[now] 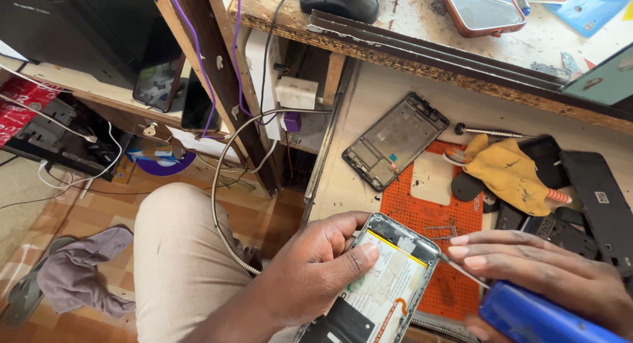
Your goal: The person holds a disassembled smartphone on their lap and uses a blue electric screwdriver to unscrew screws from the phone's internal frame, repositioning the phone repeatedly to reach different screws. Other phone parts and tools lie on the workbench around them.
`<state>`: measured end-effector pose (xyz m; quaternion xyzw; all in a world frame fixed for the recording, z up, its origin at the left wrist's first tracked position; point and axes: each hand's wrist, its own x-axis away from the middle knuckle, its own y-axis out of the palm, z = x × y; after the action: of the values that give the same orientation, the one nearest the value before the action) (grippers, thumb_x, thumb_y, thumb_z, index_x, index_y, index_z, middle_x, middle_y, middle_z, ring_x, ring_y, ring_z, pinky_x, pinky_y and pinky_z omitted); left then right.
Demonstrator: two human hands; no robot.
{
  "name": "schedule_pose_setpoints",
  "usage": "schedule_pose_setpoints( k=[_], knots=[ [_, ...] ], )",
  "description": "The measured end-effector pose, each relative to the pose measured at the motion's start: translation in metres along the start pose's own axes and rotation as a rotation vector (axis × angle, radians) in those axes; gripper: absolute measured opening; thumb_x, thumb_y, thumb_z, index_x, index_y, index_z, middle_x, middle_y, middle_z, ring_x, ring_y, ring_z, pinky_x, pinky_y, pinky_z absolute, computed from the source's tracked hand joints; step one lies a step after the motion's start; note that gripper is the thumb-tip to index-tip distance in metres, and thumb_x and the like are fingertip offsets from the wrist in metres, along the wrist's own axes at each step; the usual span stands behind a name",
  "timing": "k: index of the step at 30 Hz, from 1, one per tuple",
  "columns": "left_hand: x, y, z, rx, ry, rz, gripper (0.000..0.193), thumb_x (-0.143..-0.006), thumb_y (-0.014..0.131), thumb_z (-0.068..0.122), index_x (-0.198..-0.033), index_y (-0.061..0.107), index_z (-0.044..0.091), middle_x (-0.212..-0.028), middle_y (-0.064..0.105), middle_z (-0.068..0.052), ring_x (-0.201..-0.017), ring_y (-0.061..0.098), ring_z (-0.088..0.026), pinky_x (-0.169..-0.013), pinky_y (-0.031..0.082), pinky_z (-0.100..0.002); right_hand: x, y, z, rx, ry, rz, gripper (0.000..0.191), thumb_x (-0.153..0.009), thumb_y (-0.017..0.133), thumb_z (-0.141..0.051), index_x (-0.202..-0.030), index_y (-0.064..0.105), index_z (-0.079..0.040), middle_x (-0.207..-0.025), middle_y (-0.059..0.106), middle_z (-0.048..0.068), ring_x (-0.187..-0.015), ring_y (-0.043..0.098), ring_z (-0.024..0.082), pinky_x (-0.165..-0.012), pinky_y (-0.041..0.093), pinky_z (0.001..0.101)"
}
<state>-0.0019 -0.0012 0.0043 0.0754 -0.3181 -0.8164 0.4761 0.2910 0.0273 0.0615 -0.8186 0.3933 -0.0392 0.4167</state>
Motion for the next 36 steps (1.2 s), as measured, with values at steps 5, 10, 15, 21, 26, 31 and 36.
schedule_pose_setpoints(
  k=[5,10,15,21,26,31,36],
  knots=[
    [0.001,0.0,0.0,-0.003,0.01,-0.027,0.043,-0.105,0.054,0.018,-0.14,0.053,-0.006,-0.109,0.073,-0.01,-0.088,0.067,-0.007,-0.079,0.055,-0.023,0.004,0.01,-0.004,0.032,0.056,0.076,0.056,-0.068,0.091,-0.019,-0.12,0.07,-0.011,-0.12,0.079,0.007,-0.119,0.073,0.026,-0.105,0.057,0.0438],
    [0.001,-0.001,0.001,-0.044,0.029,-0.026,0.043,-0.106,0.054,0.019,-0.14,0.054,-0.007,-0.107,0.073,-0.01,-0.086,0.067,-0.006,-0.076,0.055,-0.022,0.004,0.011,-0.004,0.042,0.058,0.097,0.055,-0.068,0.09,-0.019,-0.119,0.07,-0.011,-0.12,0.079,0.007,-0.119,0.075,0.026,-0.105,0.057,0.0431],
    [0.002,0.0,0.003,-0.025,0.007,-0.021,0.043,-0.105,0.054,0.019,-0.139,0.054,-0.006,-0.106,0.073,-0.011,-0.084,0.068,-0.006,-0.074,0.056,-0.022,0.003,0.013,-0.003,0.039,0.044,0.127,0.054,-0.068,0.09,-0.018,-0.117,0.071,-0.011,-0.118,0.08,0.007,-0.117,0.076,0.026,-0.105,0.058,0.0426],
    [0.003,0.0,0.005,-0.037,0.012,-0.035,0.045,-0.105,0.054,0.019,-0.141,0.053,-0.008,-0.105,0.073,-0.012,-0.083,0.067,-0.007,-0.072,0.055,-0.023,0.004,0.012,0.0,0.068,0.099,0.119,0.057,-0.065,0.092,-0.021,-0.117,0.072,-0.012,-0.118,0.079,0.009,-0.116,0.076,0.026,-0.103,0.057,0.0429],
    [0.003,0.0,0.003,0.051,-0.011,-0.064,0.046,-0.105,0.054,0.018,-0.144,0.051,-0.005,-0.112,0.073,-0.011,-0.09,0.069,-0.007,-0.081,0.057,-0.023,0.001,0.008,0.002,0.057,0.077,0.12,0.057,-0.068,0.089,-0.02,-0.121,0.068,-0.01,-0.121,0.078,0.012,-0.116,0.072,0.027,-0.108,0.056,0.0457],
    [0.003,-0.001,0.002,0.02,0.012,-0.058,0.046,-0.106,0.055,0.017,-0.145,0.052,-0.007,-0.111,0.073,-0.012,-0.09,0.067,-0.007,-0.079,0.055,-0.023,0.001,-0.003,0.01,-0.018,0.004,0.016,0.06,-0.07,0.091,-0.021,-0.124,0.066,-0.012,-0.124,0.077,0.011,-0.121,0.073,0.028,-0.107,0.057,0.0447],
    [0.005,-0.002,0.003,-0.005,0.01,-0.058,0.046,-0.106,0.055,0.019,-0.145,0.052,-0.006,-0.109,0.073,-0.013,-0.087,0.067,-0.008,-0.077,0.055,-0.023,0.01,0.007,0.008,-0.03,0.047,0.03,0.058,-0.069,0.092,-0.018,-0.122,0.069,-0.013,-0.124,0.078,0.009,-0.119,0.07,0.027,-0.104,0.058,0.0438]
  ],
)
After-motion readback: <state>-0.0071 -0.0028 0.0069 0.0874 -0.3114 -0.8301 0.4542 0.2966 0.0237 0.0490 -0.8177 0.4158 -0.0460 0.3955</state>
